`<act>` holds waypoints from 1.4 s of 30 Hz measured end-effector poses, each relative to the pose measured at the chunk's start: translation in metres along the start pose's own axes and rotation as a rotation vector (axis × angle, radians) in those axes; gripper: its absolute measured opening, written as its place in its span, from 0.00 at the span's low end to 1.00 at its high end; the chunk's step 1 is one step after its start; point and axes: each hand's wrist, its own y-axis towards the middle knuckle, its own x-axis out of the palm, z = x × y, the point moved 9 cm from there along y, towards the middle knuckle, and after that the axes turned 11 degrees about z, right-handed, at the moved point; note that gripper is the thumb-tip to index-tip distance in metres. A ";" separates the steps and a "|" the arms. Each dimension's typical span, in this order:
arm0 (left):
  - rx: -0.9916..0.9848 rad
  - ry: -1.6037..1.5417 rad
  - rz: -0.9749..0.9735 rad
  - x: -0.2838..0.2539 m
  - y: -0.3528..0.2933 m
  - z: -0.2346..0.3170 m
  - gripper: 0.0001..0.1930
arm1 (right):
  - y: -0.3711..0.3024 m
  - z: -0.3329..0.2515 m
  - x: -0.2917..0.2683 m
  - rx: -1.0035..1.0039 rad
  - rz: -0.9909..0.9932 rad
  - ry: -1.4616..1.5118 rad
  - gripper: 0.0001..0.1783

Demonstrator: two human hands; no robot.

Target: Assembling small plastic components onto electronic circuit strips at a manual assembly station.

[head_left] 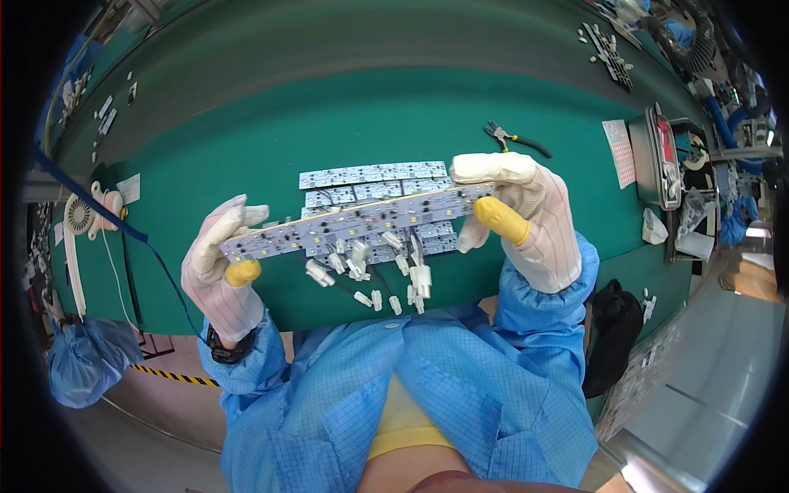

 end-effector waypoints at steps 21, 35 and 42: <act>-0.222 -0.059 0.121 -0.003 -0.001 -0.011 0.29 | 0.000 -0.006 0.009 0.038 -0.097 0.113 0.21; -0.119 -0.191 -0.002 0.008 -0.005 0.015 0.25 | 0.018 0.001 0.003 -0.141 0.027 -0.170 0.45; 0.100 -0.099 -0.156 0.018 -0.003 0.037 0.27 | 0.028 0.021 0.001 -0.032 0.039 -0.242 0.47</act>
